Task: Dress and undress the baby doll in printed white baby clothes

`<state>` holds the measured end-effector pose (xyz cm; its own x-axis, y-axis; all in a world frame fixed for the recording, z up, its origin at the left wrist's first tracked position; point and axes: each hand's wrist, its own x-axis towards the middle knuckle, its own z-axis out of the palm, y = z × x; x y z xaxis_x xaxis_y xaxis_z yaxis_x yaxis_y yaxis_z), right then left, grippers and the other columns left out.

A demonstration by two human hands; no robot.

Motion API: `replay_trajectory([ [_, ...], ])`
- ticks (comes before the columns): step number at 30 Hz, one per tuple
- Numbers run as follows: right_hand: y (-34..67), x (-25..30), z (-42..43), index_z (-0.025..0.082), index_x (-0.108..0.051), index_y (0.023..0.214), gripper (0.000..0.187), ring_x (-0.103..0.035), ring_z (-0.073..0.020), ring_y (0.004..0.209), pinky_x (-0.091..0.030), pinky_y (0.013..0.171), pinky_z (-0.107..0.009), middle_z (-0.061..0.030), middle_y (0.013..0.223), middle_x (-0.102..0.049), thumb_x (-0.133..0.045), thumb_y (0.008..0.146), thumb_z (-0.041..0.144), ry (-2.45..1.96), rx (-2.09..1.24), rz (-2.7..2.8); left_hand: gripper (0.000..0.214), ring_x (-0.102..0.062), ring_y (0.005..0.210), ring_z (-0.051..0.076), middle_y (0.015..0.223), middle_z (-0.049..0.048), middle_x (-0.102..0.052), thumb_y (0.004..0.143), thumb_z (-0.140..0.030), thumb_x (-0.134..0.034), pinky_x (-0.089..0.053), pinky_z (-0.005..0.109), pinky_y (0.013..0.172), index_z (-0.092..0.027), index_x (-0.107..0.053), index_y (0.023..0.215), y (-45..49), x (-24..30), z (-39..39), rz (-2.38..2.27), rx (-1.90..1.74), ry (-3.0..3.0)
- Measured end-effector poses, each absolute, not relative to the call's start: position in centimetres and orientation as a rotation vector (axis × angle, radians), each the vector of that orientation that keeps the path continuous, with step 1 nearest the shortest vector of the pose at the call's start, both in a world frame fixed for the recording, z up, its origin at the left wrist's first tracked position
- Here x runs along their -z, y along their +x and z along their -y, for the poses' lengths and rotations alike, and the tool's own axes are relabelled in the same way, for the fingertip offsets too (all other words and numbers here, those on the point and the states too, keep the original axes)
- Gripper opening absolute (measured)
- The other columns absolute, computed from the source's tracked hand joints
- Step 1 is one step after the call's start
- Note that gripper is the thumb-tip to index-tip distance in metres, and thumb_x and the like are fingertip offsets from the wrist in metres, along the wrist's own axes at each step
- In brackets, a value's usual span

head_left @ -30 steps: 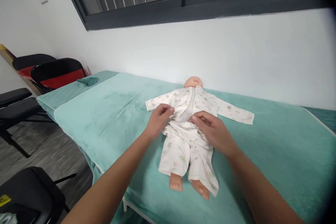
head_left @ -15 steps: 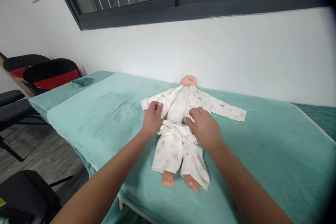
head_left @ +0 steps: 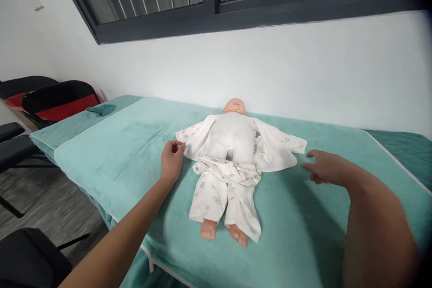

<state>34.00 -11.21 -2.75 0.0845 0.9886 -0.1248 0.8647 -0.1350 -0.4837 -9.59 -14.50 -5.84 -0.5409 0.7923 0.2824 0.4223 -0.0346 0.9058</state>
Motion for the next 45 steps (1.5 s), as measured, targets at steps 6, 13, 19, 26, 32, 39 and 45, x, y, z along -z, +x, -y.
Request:
replay_trajectory([
  [6,23.6,-0.1,14.2,0.026,-0.065,0.083,0.017,-0.063,-0.0188,0.078,-0.046,0.069,-0.03,0.0001,0.087,-0.07,-0.058,0.085,0.041,-1.279,-0.828,2.178,0.024,-0.055,0.076,0.016,0.087,0.0022,-0.066,0.08,-0.042,-0.063,-0.042,0.026,0.066,-0.023,-0.071,0.092,-7.0,2.9,16.5,-1.404,-1.053,1.646],
  [13,21.7,0.3,14.6,0.025,-0.063,0.084,0.016,-0.057,-0.0177,0.085,-0.043,0.072,-0.029,0.0021,0.089,-0.064,-0.07,0.077,0.037,-1.153,-1.069,2.296,0.017,-0.057,0.085,0.018,0.1,0.0038,-0.063,0.08,-0.036,-0.064,-0.047,0.03,0.077,-0.025,-0.066,0.093,-8.6,1.3,17.8,-1.204,-0.704,1.823],
  [19,22.2,0.9,14.0,0.022,-0.055,0.078,0.021,-0.049,-0.015,0.07,-0.038,0.061,-0.026,0.0029,0.074,-0.054,-0.067,0.079,0.039,-1.186,-1.113,2.181,0.016,-0.053,0.117,0.023,0.13,0.0084,-0.056,0.083,-0.037,-0.06,-0.043,0.035,0.096,-0.022,-0.056,0.08,-7.0,0.8,16.7,-1.207,-0.904,1.88],
  [26,20.5,4.0,12.0,0.023,-0.045,0.08,0.018,-0.054,-0.0221,0.108,-0.044,0.089,-0.035,-0.0072,0.11,-0.061,-0.058,0.086,0.034,-1.118,-0.518,1.685,0.017,-0.06,0.108,0.021,0.121,0.0077,-0.064,0.09,-0.04,-0.05,-0.042,0.033,0.089,-0.024,-0.044,0.088,-4.0,1.5,13.0,-1.432,-1.19,1.748],
  [32,19.6,4.9,9.1,0.025,-0.044,0.087,0.018,-0.057,-0.0204,0.077,-0.041,0.073,-0.033,-0.0013,0.085,-0.063,-0.052,0.089,0.041,-1.363,-0.517,1.567,0.015,-0.046,0.057,0.018,0.056,-0.0063,-0.045,0.092,-0.04,-0.046,-0.03,0.028,0.061,-0.025,-0.041,0.092,-3.4,2.0,6.9,-1.728,-1.206,1.864],
  [39,19.6,4.4,5.7,0.024,-0.048,0.084,0.031,-0.046,-0.0155,0.063,-0.035,0.06,-0.027,0.0055,0.065,-0.05,-0.059,0.083,0.053,-1.355,-0.779,1.458,0.027,-0.044,0.059,0.014,0.058,-0.0068,-0.045,0.085,-0.049,-0.056,-0.03,0.025,0.059,-0.024,-0.046,0.08,-3.2,4.5,3.6,-1.61,-1.292,1.607],
  [45,22.3,3.7,6.8,0.02,-0.058,0.072,0.037,-0.049,-0.0147,0.065,-0.038,0.061,-0.027,0.002,0.068,-0.057,-0.056,0.084,0.054,-1.356,-1.06,1.699,0.035,-0.046,0.069,0.014,0.069,-0.0029,-0.051,0.086,-0.051,-0.051,-0.034,0.025,0.061,-0.02,-0.053,0.07,-5.5,4.8,5.3,-1.435,-1.125,1.613],
])
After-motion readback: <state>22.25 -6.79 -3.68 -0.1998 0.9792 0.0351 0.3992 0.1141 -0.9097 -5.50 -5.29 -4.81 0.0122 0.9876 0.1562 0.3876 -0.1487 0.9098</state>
